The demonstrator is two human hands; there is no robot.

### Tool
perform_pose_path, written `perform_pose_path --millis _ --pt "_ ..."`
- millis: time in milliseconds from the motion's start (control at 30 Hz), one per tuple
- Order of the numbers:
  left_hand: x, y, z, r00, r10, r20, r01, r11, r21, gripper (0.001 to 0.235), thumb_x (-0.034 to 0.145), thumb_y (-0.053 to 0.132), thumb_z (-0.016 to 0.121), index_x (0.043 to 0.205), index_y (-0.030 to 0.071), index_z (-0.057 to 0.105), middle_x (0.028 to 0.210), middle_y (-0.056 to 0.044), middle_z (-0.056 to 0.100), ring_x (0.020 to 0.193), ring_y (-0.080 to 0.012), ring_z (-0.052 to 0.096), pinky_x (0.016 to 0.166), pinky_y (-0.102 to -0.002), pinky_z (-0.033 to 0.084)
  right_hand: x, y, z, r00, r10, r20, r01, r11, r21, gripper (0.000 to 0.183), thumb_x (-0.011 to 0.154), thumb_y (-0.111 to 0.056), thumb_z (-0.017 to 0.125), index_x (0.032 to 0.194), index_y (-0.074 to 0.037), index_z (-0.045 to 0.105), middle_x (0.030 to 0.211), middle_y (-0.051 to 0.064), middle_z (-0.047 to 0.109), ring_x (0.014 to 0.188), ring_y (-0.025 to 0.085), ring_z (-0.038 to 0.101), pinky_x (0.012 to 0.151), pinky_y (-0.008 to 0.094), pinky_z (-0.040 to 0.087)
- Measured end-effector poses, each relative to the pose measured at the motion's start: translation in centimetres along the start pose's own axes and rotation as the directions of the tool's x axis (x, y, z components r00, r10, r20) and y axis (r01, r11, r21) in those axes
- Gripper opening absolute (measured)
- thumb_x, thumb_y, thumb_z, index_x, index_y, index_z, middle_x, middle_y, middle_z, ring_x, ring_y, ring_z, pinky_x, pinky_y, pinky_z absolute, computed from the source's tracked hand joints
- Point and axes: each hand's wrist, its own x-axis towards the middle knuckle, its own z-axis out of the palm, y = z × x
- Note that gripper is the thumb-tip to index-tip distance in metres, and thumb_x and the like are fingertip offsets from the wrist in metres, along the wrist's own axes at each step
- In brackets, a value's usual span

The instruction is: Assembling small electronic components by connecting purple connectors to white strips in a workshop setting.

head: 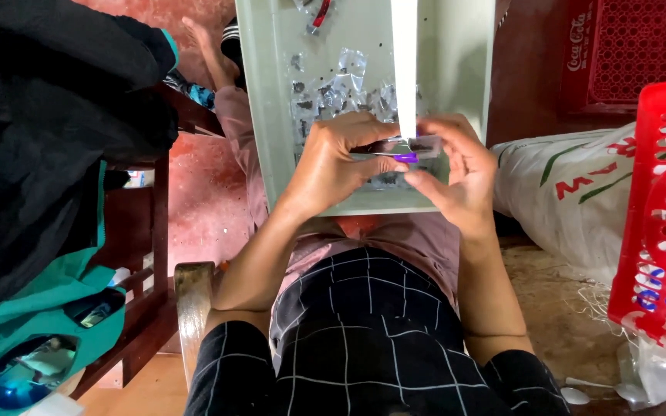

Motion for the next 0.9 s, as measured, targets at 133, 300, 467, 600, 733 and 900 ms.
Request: perform_pose_path --millis 133,300,467,600,733,900 --pt "-0.1 0.4 0.1 1.000 0.027 -0.009 -0.027 1.000 0.013 0.034 0.065 0.007 0.081 0.095 0.002 0.067 0.070 -0.012 0.063 0.069 -0.0266 0.063 0.067 -0.033 0.050 0.1 0.3 0.0 0.996 -0.074 -0.051 0.069 0.994 -0.085 0.030 0.077 -0.002 0.074 0.096 0.013 0.058 0.088 0.018 0.055 0.088 0.024 0.056 0.080 0.036 0.047" --pt "-0.3 0.4 -0.4 0.999 0.028 -0.040 -0.025 0.997 0.069 0.032 0.066 0.008 0.081 0.095 0.003 0.068 0.070 -0.011 0.063 0.068 -0.0256 0.064 0.067 -0.032 0.052 0.1 0.4 0.6 0.998 0.002 -0.059 -0.004 0.999 -0.035 0.028 0.080 -0.003 0.071 0.099 0.012 0.056 0.089 0.017 0.055 0.085 0.020 0.057 0.077 0.034 0.050" --pt "-0.3 0.0 -0.7 0.998 0.013 -0.068 -0.008 0.997 0.075 0.032 0.067 0.008 0.080 0.096 0.004 0.066 0.074 -0.011 0.063 0.072 -0.0257 0.065 0.067 -0.033 0.052 0.3 0.5 0.7 0.993 0.118 0.022 -0.118 0.993 0.026 0.053 0.077 -0.012 0.073 0.120 0.005 0.047 0.101 0.014 0.058 0.096 0.016 0.056 0.085 0.031 0.050" --pt "-0.8 -1.2 -0.9 0.985 -0.139 -0.098 0.120 0.976 -0.182 0.042 0.074 0.014 0.077 0.108 0.008 0.053 0.083 -0.006 0.055 0.064 -0.0140 0.047 0.058 -0.026 0.038 0.7 -0.7 1.2 0.964 0.263 -0.050 -0.262 0.965 0.027 0.032 0.084 -0.004 0.066 0.112 0.002 0.051 0.094 0.013 0.060 0.088 0.016 0.061 0.078 0.026 0.053" --pt "-1.6 -2.6 0.1 0.955 -0.254 -0.154 0.198 0.930 -0.309 0.020 0.080 0.021 0.070 0.091 0.010 0.058 0.058 0.010 0.018 0.052 -0.0048 0.020 0.051 -0.019 0.020 1.2 -1.7 2.7 0.928 0.371 0.042 -0.364 0.924 -0.122 0.031 0.084 -0.009 0.067 0.110 -0.004 0.051 0.090 0.009 0.064 0.058 0.000 0.040 0.057 0.013 0.038" --pt "-2.3 -3.3 -2.0 0.924 -0.136 -0.358 0.007 0.941 -0.338 0.023 0.082 0.010 0.065 0.069 0.009 0.046 0.058 0.002 0.048 0.050 -0.0082 0.044 0.056 -0.023 0.050 3.0 1.4 1.9 0.912 0.305 0.274 -0.270 0.950 -0.159 0.033 0.093 -0.031 0.049 0.111 -0.003 0.046 0.101 0.010 0.056 0.095 0.018 0.057 0.082 0.026 0.048"
